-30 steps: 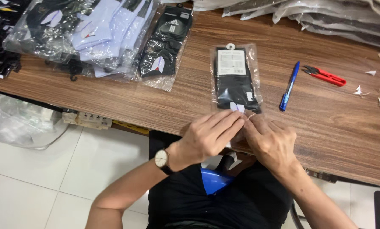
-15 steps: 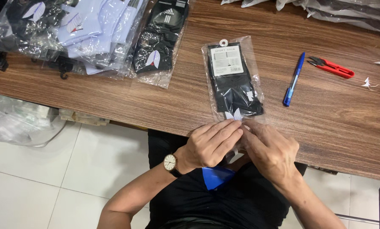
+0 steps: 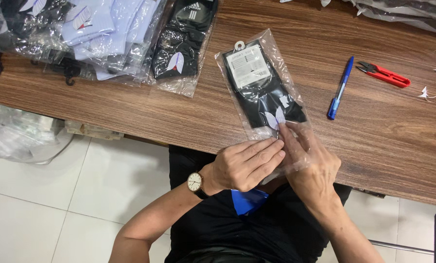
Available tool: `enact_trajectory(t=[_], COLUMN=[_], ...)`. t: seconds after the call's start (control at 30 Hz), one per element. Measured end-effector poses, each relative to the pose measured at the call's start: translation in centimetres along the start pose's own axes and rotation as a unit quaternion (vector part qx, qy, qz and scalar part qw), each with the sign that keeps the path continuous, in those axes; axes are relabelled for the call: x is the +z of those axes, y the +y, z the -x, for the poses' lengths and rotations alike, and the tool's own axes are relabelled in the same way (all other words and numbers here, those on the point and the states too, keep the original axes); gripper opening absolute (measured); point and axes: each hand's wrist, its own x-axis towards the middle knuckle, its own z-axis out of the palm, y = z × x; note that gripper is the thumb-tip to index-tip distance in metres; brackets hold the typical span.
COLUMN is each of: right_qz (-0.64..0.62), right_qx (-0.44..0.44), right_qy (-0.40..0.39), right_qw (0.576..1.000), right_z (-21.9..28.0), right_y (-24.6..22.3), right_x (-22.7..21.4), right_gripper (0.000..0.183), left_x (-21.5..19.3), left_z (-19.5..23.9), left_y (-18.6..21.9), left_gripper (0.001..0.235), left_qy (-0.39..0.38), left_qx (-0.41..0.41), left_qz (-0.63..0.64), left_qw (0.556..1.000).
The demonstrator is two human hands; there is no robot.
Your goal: The person draws a leaf-shaped outline on a small white paper using a blue pen, then places the paper into a clear plastic bag containing black socks. They seal the bag and later use red-handled pliers to trim a small white paper piece.
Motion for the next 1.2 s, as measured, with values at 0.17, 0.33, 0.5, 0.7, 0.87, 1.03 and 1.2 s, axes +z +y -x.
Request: enact_trajectory(t=[0.17, 0.33, 0.5, 0.7, 0.87, 1.03, 1.2], right_qz=[-0.004, 0.008, -0.003, 0.003, -0.009, -0.055, -0.101], right_qx=[0.014, 0.024, 0.029, 0.034, -0.010, -0.074, -0.155], right_qy=[-0.064, -0.114, -0.114, -0.113, -0.134, -0.160, -0.155], right_qw=[0.998, 0.993, 0.993, 0.993, 0.991, 0.983, 0.970], right_z=[-0.5, -0.9, -0.3, -0.1, 0.5, 2.6, 4.2], right_y=[-0.2, -0.6, -0.4, -0.6, -0.1, 2.1, 5.1], right_x=[-0.3, -0.3, 0.2, 0.0, -1.5, -2.2, -4.2], right_gripper=[0.052, 0.053, 0.057, 0.064, 0.067, 0.065, 0.049], left_x=[-0.2, -0.4, -0.2, -0.4, -0.9, -0.9, -1.9], left_z=[-0.3, -0.4, -0.2, -0.1, -0.1, 0.1, 0.8], left_y=[0.0, 0.0, 0.1, 0.3, 0.5, 0.4, 0.0], left_gripper=[0.021, 0.021, 0.024, 0.027, 0.033, 0.043, 0.055], left_qy=[0.004, 0.008, 0.005, 0.003, -0.017, -0.053, -0.128], left_qx=[-0.011, -0.019, -0.028, -0.039, -0.058, -0.079, -0.057], left_qz=[0.006, 0.008, 0.013, 0.012, 0.013, -0.016, -0.060], left_qw=[1.000, 1.000, 1.000, 0.999, 0.998, 0.995, 0.988])
